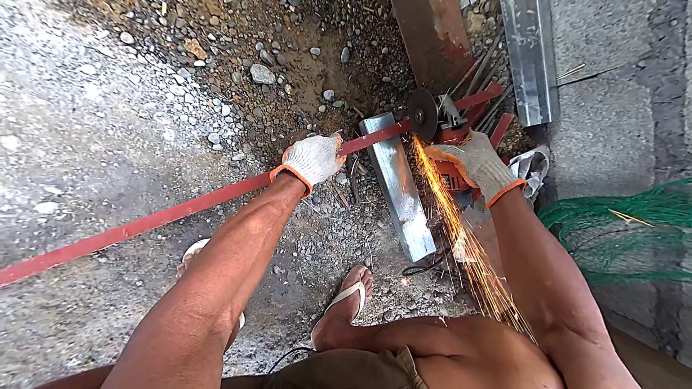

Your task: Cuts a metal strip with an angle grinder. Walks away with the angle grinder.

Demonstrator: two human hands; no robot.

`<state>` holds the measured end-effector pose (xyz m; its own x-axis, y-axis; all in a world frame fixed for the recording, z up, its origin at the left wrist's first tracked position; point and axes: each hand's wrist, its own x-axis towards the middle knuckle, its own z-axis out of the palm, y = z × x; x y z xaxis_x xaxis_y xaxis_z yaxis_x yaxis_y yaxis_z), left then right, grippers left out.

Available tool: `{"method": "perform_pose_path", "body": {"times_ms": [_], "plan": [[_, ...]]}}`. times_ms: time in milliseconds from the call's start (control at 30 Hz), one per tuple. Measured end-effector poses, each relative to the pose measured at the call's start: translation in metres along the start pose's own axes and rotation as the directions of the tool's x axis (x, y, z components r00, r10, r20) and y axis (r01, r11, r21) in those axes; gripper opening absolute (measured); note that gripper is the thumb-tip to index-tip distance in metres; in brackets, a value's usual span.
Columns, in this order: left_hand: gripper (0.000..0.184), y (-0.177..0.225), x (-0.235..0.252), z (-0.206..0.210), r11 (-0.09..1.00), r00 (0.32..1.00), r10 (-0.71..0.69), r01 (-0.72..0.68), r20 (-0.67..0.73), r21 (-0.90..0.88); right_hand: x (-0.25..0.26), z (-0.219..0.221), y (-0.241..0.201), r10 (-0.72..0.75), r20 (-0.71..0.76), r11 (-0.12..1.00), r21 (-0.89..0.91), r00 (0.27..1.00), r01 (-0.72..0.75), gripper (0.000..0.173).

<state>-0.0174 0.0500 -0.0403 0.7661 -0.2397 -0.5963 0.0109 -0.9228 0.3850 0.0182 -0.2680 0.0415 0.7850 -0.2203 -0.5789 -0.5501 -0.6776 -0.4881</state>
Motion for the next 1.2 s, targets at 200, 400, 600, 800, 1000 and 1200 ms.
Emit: {"method": "perform_pose_path", "body": {"times_ms": [200,400,600,800,1000,1200], "plan": [[0.04,0.0,0.001,0.002,1.0,1.0,0.006,-0.006,-0.003,0.0,-0.007,-0.002,-0.011,0.036,-0.001,0.999,-0.024,0.999,-0.036,0.05],[0.039,0.002,-0.001,-0.002,1.0,1.0,-0.002,0.002,0.027,-0.007,-0.014,-0.003,-0.019,0.092,-0.014,0.996,-0.015,0.996,-0.092,0.056],[0.037,0.001,-0.001,-0.002,1.0,1.0,0.013,-0.013,0.016,-0.018,-0.011,-0.002,-0.017,0.069,-0.003,0.997,-0.02,0.998,-0.069,0.058],[0.036,0.001,0.0,-0.003,0.999,0.999,0.013,-0.012,0.038,-0.03,-0.012,-0.005,-0.018,0.065,-0.006,0.996,-0.063,0.998,-0.066,0.056],[0.037,0.0,0.001,-0.001,1.0,0.999,0.007,-0.006,0.038,-0.019,-0.016,-0.007,-0.022,0.064,0.013,0.995,-0.074,0.998,-0.063,0.052],[0.038,0.001,0.0,-0.003,1.0,0.999,0.005,-0.004,0.044,-0.031,-0.014,-0.006,-0.024,0.05,0.019,0.998,-0.045,0.999,-0.049,0.048]]}}
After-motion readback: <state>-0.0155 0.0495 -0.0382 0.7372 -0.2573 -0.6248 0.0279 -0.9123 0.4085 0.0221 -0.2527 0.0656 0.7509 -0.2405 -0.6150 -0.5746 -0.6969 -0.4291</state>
